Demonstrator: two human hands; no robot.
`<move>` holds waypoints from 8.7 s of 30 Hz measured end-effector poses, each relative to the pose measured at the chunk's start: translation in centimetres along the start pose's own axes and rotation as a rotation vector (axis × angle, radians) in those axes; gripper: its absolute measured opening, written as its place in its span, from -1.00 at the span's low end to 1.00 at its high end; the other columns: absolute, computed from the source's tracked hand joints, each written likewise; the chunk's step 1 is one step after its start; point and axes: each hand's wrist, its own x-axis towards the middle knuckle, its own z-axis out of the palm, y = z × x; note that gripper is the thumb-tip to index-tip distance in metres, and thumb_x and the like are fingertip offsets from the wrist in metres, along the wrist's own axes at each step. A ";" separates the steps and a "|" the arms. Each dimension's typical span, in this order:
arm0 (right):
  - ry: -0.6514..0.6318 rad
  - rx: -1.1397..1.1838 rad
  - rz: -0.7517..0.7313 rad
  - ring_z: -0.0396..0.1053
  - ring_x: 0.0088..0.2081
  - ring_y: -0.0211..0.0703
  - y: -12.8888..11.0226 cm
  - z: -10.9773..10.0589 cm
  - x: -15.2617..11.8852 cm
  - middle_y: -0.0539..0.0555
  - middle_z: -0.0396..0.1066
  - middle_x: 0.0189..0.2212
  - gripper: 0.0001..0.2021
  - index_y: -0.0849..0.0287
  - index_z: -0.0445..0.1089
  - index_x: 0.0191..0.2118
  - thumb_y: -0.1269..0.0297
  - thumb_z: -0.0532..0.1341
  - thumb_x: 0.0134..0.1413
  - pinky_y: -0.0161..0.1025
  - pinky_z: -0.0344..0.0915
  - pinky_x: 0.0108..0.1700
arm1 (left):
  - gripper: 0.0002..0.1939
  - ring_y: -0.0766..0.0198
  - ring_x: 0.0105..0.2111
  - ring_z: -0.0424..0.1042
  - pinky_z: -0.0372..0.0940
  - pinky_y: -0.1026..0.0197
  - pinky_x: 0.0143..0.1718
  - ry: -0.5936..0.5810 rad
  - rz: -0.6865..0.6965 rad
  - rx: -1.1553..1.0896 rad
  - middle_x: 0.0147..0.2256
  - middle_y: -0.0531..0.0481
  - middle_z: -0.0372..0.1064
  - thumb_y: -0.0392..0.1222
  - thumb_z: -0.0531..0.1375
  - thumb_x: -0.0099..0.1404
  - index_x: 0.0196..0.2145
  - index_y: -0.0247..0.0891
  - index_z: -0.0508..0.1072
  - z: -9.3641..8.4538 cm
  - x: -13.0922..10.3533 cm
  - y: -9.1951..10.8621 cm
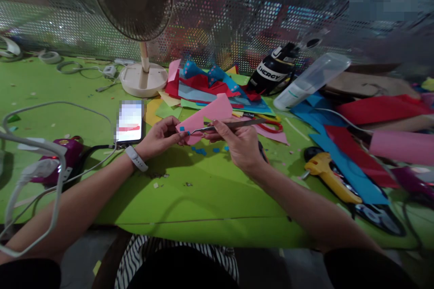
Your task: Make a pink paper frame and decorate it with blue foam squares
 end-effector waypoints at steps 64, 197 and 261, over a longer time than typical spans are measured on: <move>-0.024 0.004 -0.100 0.55 -0.47 -0.15 -0.8 0.2 -0.5 -0.01 0.55 -0.50 -0.78 0.17 0.50 -0.33 0.11 0.33 0.04 -0.24 0.53 -0.41 | -0.69 0.42 -0.48 0.41 0.34 0.34 -0.41 -0.017 -0.050 0.009 -0.46 0.08 0.40 -0.17 0.38 0.11 -0.37 -0.30 0.30 0.3 -0.1 -0.2; 0.106 -0.032 -0.119 0.54 -0.48 -0.16 -0.9 -0.7 -0.7 -0.02 0.56 -0.49 -0.82 0.12 0.52 -0.33 0.13 0.36 0.01 -0.28 0.53 -0.48 | -0.86 0.38 -0.32 0.50 0.37 0.18 -0.04 0.371 -0.166 -0.630 -0.35 0.05 0.53 -0.29 0.39 0.10 -0.37 -0.30 0.52 4.6 -1.3 -0.3; -0.001 -1.432 0.105 0.48 -0.21 0.03 0.5 -17.0 -0.1 0.18 0.53 -0.18 -0.68 0.16 0.52 -0.10 0.19 0.12 0.12 -0.14 0.33 -0.27 | -0.89 0.41 -0.37 0.54 0.40 0.45 -0.37 0.631 -0.150 -0.555 -0.37 0.04 0.54 -0.43 0.35 0.10 -0.42 -0.32 0.50 2.0 0.4 -0.1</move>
